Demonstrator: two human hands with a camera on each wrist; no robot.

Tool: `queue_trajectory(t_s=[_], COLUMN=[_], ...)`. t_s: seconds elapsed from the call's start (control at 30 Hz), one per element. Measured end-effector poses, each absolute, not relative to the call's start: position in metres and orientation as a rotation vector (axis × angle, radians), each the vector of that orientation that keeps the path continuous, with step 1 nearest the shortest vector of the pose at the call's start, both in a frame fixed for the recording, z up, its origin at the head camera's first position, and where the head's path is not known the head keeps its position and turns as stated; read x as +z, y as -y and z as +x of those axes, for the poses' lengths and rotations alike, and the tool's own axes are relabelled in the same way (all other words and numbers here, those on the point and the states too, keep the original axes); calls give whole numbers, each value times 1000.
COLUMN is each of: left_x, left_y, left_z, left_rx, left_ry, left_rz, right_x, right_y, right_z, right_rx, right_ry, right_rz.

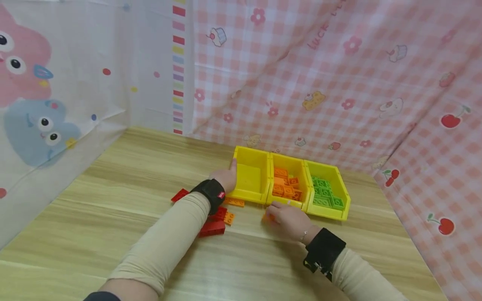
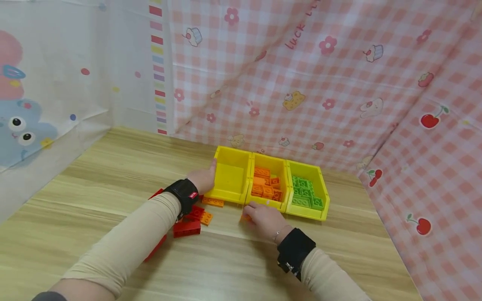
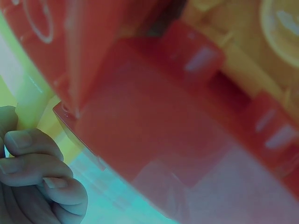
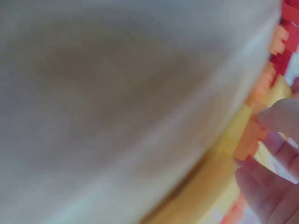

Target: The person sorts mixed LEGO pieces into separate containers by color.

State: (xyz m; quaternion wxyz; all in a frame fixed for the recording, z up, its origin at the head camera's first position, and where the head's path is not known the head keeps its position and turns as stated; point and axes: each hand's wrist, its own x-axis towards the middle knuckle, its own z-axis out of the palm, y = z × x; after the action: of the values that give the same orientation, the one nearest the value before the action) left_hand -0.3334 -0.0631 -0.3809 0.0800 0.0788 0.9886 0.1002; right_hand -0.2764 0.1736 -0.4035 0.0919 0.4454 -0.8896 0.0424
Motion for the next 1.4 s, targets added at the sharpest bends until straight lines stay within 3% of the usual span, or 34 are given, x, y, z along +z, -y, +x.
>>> queue_trajectory(t_s=[0.2,0.5,0.9,1.2,1.4], left_x=[-389,-391,-384,-394,-392], left_y=[64,59,62,59,67], left_z=[-339,-337,-330,-339,-339], left_rx=[337,229,293,271,331], left_ry=[-2969,-2978,-2972,-2988,-2960], left_rz=[212,171,141,206,214], right_x=[-376,-364,-377,-373,-372], right_y=[-183,-176,-169,-177,-160], right_z=[-300,-366,-414,-405,-369], right_rx=[300,381,450,511,527], right_ry=[2549,2855,3100,3087,2799], right_rz=[1163,769,794,856,821])
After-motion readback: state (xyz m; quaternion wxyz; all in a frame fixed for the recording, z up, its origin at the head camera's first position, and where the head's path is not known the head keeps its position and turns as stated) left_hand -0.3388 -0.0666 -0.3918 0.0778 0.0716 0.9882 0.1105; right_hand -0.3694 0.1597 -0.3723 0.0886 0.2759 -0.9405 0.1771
